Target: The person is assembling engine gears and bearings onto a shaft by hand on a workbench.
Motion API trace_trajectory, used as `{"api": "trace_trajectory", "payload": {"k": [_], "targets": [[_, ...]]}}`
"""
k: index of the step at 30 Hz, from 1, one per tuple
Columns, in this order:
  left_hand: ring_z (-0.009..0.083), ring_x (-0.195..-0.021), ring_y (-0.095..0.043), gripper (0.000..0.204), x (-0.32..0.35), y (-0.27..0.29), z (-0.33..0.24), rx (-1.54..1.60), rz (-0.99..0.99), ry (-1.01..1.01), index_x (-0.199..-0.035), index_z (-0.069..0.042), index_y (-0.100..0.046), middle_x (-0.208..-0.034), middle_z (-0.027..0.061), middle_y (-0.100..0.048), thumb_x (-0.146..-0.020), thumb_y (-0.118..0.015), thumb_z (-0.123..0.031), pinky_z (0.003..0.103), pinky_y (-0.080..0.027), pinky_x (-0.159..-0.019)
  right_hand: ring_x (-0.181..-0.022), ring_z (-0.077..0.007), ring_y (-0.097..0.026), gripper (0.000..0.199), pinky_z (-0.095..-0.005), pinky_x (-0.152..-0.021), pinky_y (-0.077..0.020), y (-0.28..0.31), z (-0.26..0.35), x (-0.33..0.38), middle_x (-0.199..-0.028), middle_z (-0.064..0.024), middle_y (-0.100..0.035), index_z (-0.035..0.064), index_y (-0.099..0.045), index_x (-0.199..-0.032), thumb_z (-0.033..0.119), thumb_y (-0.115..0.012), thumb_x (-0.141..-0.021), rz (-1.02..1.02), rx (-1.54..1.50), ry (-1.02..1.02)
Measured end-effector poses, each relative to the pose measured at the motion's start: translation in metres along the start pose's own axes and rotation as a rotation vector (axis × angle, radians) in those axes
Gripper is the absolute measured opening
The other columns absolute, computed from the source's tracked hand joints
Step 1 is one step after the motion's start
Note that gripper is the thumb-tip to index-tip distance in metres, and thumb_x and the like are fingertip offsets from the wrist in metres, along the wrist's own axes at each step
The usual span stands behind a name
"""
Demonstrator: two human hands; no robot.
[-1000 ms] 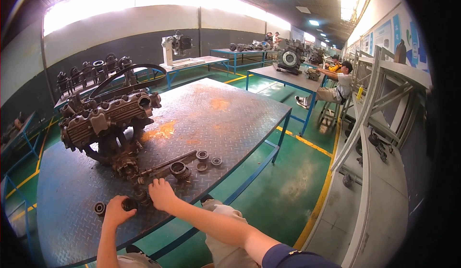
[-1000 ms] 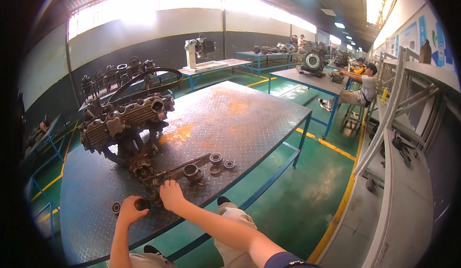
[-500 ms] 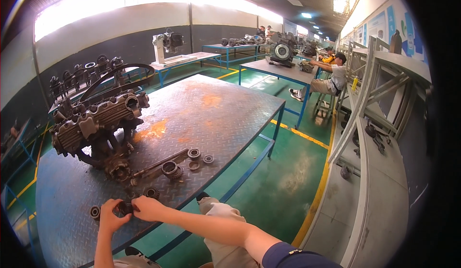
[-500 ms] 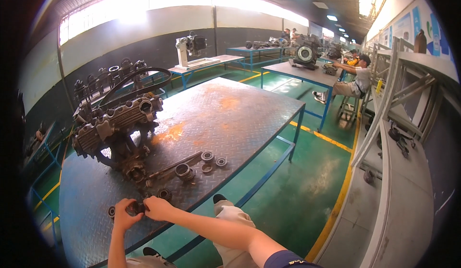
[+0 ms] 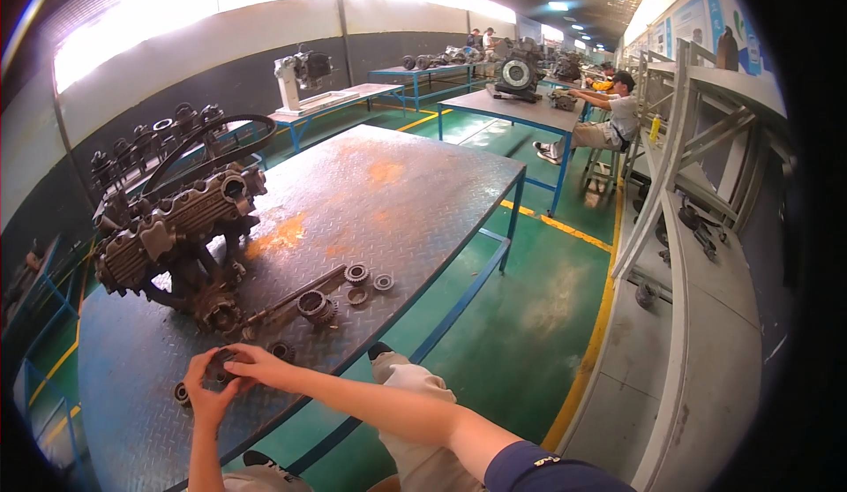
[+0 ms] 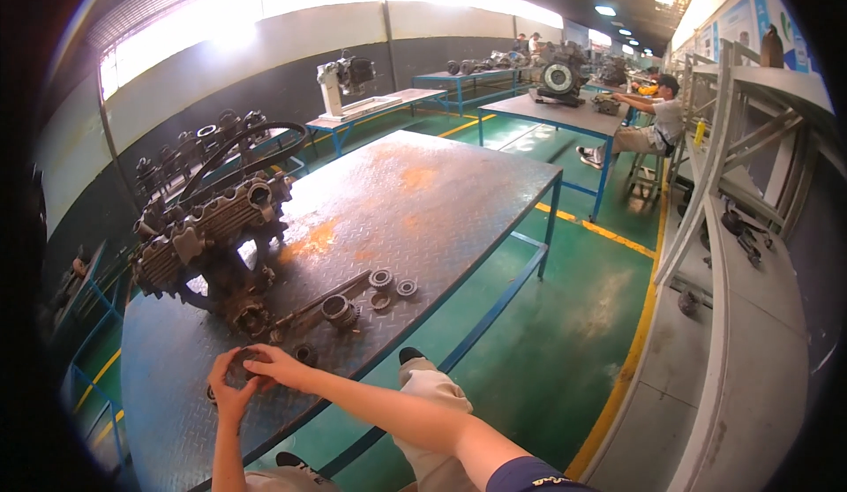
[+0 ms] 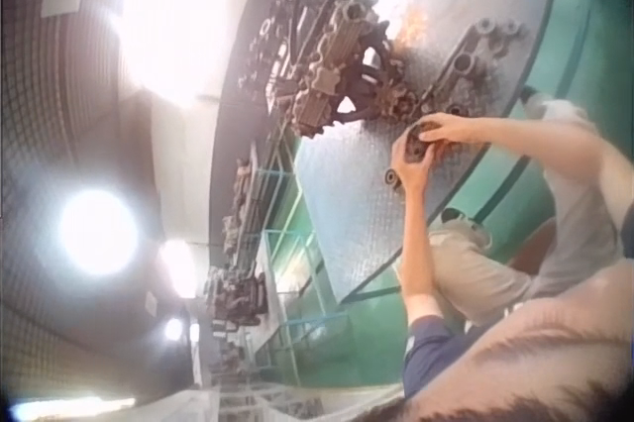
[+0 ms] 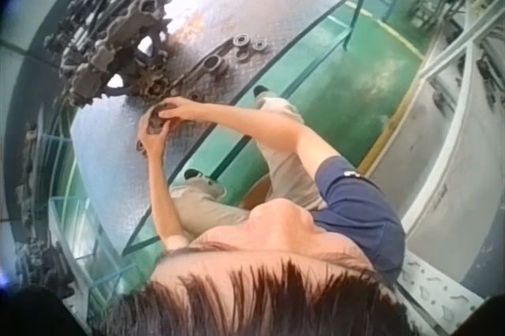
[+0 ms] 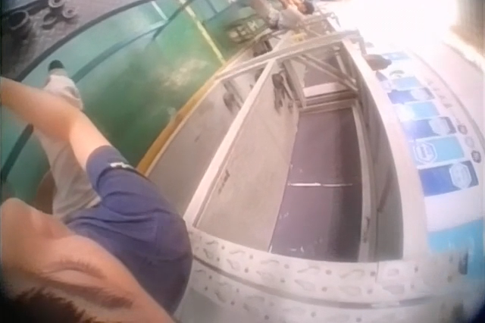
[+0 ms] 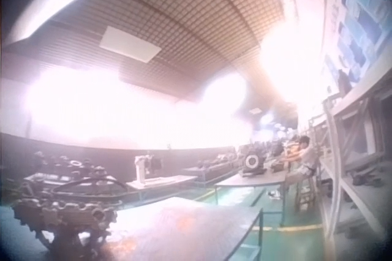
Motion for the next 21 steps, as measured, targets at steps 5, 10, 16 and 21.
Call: {"api": "trace_trajectory", "payload": {"k": [5,10,16,21], "targets": [[0.0283,-0.102,-0.063,0.056,-0.012,-0.02,-0.003,0.015,0.094,-0.02,-0.118,-0.005,-0.063,-0.11,0.0132,-0.066,-0.065,-0.08,-0.01,0.036,-0.049,-0.089,-0.094,-0.0149,-0.062,0.049,-0.0275,-0.072,-0.0538,0.019,0.028,0.008,-0.107,-0.0089,-0.063,-0.0011,-0.051,-0.13,0.021,-0.069,-0.09,-0.15,0.117,0.131],[0.0237,-0.101,-0.061,0.059,-0.02,-0.035,-0.003,0.082,0.171,0.019,-0.123,-0.005,-0.061,-0.111,0.0115,-0.065,-0.067,-0.081,-0.008,0.031,-0.048,-0.08,-0.088,-0.012,-0.061,0.047,-0.0245,-0.068,-0.0502,0.032,0.042,0.019,-0.103,-0.0073,-0.064,-0.0038,-0.051,-0.127,0.018,-0.069,-0.09,-0.206,0.059,0.185],[0.0198,-0.095,-0.058,0.062,-0.025,-0.014,0.01,0.102,0.098,-0.006,-0.126,-0.006,-0.06,-0.111,0.0071,-0.065,-0.067,-0.081,-0.01,0.029,-0.046,-0.074,-0.079,-0.0102,-0.06,0.046,-0.024,-0.067,-0.0474,0.049,0.053,0.019,-0.096,-0.0054,-0.065,-0.0038,-0.055,-0.122,0.019,-0.073,-0.086,-0.449,0.092,0.258],[0.0202,-0.093,-0.056,0.065,-0.025,-0.006,0.016,-0.108,0.041,-0.04,-0.127,-0.008,-0.06,-0.112,0.0081,-0.065,-0.066,-0.082,-0.012,0.029,-0.044,-0.076,-0.101,-0.0246,-0.063,0.059,-0.0341,-0.09,-0.0473,0.089,0.079,0.048,-0.109,-0.0187,-0.066,-0.0084,-0.055,-0.12,0.03,-0.076,-0.081,-0.949,0.52,0.291]]}}
Point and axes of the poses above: each hand's wrist, its own x-axis away from the middle knuckle, its own y-axis out of the back of the hand, z = x × y, the point moved 9 cm from there along -x, towards the middle knuckle
